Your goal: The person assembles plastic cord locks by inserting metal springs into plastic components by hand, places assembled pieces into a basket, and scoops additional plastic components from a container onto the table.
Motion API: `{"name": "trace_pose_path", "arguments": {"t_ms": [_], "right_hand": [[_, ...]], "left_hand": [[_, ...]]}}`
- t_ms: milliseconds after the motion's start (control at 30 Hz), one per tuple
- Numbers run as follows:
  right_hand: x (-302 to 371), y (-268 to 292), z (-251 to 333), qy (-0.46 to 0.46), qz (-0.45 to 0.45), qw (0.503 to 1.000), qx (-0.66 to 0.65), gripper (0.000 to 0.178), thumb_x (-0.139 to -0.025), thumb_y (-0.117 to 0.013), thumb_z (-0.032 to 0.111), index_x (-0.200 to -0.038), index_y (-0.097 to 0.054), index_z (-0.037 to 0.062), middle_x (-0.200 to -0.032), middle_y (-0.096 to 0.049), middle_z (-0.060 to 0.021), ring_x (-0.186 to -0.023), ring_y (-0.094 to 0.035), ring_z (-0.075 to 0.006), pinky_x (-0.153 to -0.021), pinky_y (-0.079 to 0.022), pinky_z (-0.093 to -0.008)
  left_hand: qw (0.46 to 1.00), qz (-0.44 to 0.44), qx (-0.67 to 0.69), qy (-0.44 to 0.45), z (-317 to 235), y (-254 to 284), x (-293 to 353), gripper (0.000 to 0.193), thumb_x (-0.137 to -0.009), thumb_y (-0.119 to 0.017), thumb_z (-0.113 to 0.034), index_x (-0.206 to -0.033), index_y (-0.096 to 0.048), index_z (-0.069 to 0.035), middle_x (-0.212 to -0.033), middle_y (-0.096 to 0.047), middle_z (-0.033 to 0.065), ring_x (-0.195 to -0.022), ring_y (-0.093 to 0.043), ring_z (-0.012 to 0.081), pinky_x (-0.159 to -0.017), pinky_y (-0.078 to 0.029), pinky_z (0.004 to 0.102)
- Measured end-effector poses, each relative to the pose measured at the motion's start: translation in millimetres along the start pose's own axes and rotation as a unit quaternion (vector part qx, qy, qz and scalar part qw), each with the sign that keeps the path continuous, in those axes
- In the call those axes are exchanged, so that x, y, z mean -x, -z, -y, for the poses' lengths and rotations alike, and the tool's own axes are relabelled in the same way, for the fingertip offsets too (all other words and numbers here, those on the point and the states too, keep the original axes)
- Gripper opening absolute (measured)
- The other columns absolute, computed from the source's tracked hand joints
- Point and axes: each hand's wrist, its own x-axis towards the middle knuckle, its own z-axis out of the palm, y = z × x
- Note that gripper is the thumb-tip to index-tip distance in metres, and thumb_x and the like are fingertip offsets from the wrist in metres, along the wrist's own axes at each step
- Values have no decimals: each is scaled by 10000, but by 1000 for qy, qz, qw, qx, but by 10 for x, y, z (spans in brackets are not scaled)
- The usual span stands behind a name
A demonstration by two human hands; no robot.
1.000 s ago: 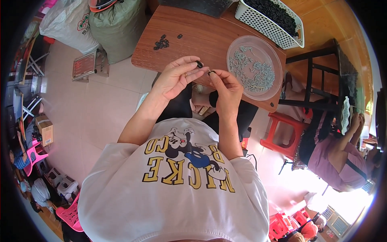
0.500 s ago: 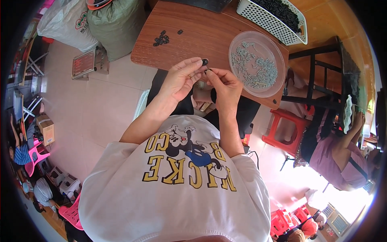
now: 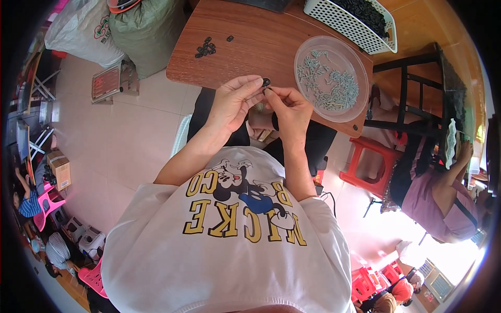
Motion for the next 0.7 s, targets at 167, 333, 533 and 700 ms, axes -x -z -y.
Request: {"name": "trace_pose_path", "arguments": {"t_ms": [167, 333, 533, 700], "right_hand": [[-9, 10, -38, -4, -5, 1000, 7, 140, -796, -686, 47, -900, -660, -44, -714, -653, -45, -602, -575, -62, -561, -446, -175], [-3, 7, -69, 15, 33, 997, -69, 258, -820, -650, 5, -1072, -617, -41, -789, -646, -38, -665, -581, -69, -615, -458, -181], [21, 74, -89, 20, 81, 995, -62, 346, -844, -626, 5, -1187, -584, -16, -820, -613, -17, -717, -562, -67, -661, -461, -186], [66, 70, -85, 16, 86, 992, -88, 335, -846, -630, 15, -1177, -592, -17, -835, -611, -18, -743, -557, -69, -679, -455, -186]], "left_hand": [[991, 28, -105, -83, 50, 8, 22, 96, -845, -615, 3, -932, -642, 34, -910, -663, 139, -811, -654, 190, -768, -545, 310], [987, 29, -127, -94, 45, 5, 58, 141, -827, -634, 12, -960, -645, 57, -892, -665, 142, -786, -656, 184, -743, -543, 289], [985, 62, -135, -84, 18, 31, 145, 247, -819, -630, 35, -1064, -619, 62, -940, -659, 143, -840, -644, 172, -791, -522, 269], [983, 78, -151, -69, -12, 42, 186, 286, -820, -609, 65, -1106, -595, 63, -995, -647, 146, -883, -632, 159, -831, -512, 265]]}}
